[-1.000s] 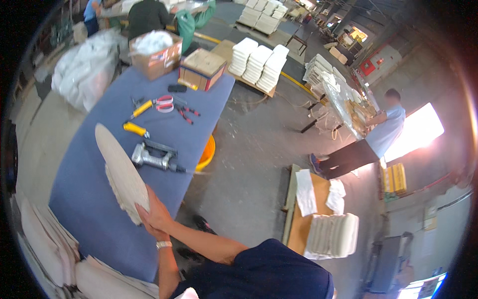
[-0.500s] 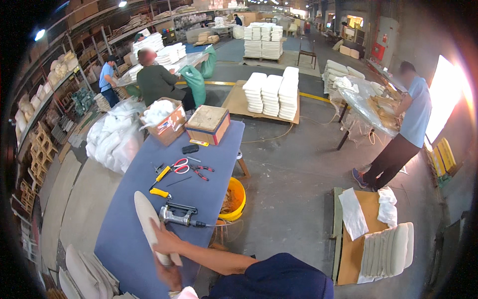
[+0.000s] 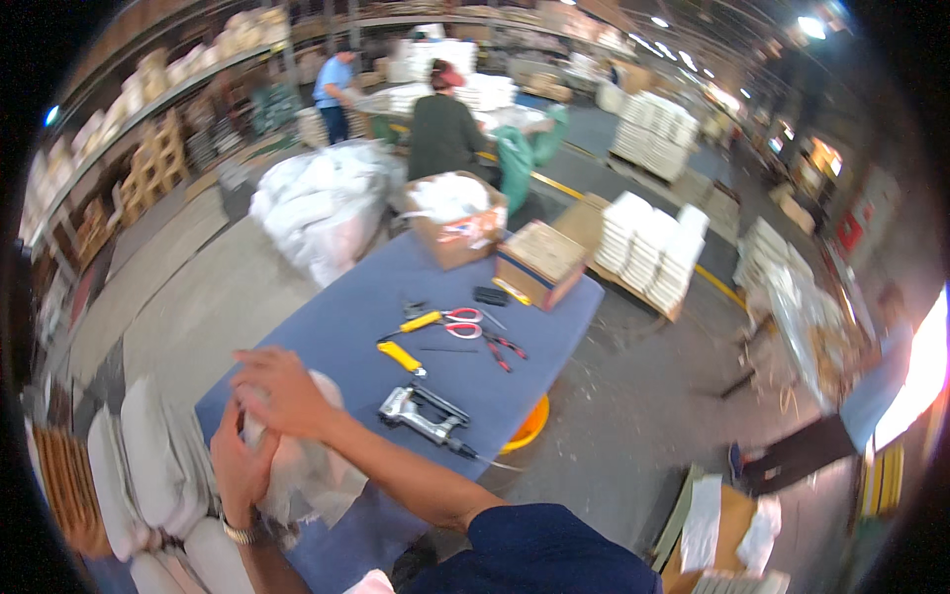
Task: The person trims excess fabric from a cushion cover using a utility knife, then folds and staples the edges with a staple gun. The person handles multiple cushion covers, stacking completed units on the table.
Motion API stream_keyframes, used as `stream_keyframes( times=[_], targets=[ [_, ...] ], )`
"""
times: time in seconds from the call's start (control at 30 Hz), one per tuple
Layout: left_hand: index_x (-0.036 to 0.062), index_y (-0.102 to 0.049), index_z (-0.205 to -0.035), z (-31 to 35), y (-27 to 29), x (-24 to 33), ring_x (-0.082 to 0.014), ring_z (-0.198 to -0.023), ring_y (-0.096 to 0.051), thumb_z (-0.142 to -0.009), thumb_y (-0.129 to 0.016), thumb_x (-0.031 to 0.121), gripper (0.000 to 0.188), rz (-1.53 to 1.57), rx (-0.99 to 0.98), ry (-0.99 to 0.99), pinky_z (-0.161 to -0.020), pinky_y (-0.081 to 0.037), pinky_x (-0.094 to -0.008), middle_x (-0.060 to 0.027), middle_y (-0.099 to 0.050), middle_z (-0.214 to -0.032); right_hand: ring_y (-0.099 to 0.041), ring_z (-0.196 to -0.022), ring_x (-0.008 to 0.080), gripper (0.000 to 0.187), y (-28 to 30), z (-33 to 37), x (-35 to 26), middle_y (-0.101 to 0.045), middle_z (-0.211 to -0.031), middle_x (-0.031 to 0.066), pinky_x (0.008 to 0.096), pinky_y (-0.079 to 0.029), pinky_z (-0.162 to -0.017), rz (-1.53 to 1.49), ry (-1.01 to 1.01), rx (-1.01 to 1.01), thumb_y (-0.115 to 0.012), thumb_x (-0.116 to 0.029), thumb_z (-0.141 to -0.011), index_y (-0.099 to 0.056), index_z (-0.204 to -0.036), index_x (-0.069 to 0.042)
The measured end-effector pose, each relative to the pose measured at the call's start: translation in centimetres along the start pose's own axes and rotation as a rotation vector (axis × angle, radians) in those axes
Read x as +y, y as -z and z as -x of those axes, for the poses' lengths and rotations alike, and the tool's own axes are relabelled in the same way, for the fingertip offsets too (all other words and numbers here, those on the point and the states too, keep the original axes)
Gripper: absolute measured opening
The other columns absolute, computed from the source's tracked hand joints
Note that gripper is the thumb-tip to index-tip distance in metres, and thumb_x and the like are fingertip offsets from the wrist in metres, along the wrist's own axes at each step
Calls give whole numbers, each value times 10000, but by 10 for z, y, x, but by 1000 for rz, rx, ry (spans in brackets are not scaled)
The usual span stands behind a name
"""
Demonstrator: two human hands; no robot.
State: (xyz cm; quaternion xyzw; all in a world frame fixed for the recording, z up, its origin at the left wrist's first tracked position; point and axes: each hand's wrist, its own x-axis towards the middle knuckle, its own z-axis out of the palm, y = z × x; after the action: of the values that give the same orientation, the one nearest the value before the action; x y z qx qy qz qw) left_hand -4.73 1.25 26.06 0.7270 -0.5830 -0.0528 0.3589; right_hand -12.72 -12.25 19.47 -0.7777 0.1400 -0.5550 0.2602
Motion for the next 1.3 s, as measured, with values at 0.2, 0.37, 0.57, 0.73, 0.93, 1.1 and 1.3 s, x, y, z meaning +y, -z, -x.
stream_keyframes(
  times=[0.2,0.37,0.57,0.73,0.93,1.1,1.3],
  targets=[
    [0,-456,-1470,23,-67,-176,-274,-1167,-660,-965,-683,314,637,790,-160,60,-946,-538,-367,-171,-618,-1389,-628,-901,218,294,-42,-44,66,-667,-918,97,344,-482,-835,-275,-258,21,-530,-240,-948,-695,-911,0],
    [38,-309,-1550,92,-164,-190,-253,-1202,-639,-946,-739,300,785,766,-147,-163,-927,-577,-385,-138,-594,-1379,-572,-751,146,437,-34,-57,98,-632,-810,57,301,-439,-683,-270,-372,22,-461,-341,-990,-692,-902,19],
    [60,-409,-1486,26,-162,-180,-295,-1008,-708,-788,-816,308,845,521,35,-167,-785,-594,-391,-148,-681,-1218,-566,-699,126,463,-44,-69,110,-623,-767,52,294,-438,-638,-196,-420,13,-465,-369,-996,-695,-902,22],
    [27,-308,-1557,11,-94,-142,-401,-888,-723,-764,-756,346,965,209,-157,161,-709,-577,-501,-204,-691,-1220,-602,-736,149,401,-62,-87,161,-649,-819,46,294,-471,-681,-399,-595,-95,-530,-356,-967,-723,-909,-9],
    [-22,-209,-1567,13,-131,-149,-495,-899,-696,-810,-727,359,994,152,-180,459,-753,-565,-553,-309,-690,-1127,-668,-873,205,265,-147,33,240,-694,-1013,70,330,-546,-792,-620,-550,-387,-614,-179,-977,-677,-1208,-63],
    [-76,-168,-1560,4,-158,-181,-514,-938,-692,-842,-719,406,1025,158,-300,686,-830,-566,-545,-327,-705,-1025,-625,-1138,203,413,-155,97,286,-674,-1241,82,369,-495,-986,-884,-1375,-269,-534,-372,-1068,-638,-1338,-78],
    [-102,-35,-1578,-6,-160,-160,-510,-1073,-666,-862,-713,531,1172,145,-312,692,-873,-569,-526,-377,-536,-1365,-544,-1315,219,430,-95,7,267,-605,-1401,66,413,-434,-1099,-657,-884,-308,-590,-296,-1033,-602,-1398,-68]
  ],
)
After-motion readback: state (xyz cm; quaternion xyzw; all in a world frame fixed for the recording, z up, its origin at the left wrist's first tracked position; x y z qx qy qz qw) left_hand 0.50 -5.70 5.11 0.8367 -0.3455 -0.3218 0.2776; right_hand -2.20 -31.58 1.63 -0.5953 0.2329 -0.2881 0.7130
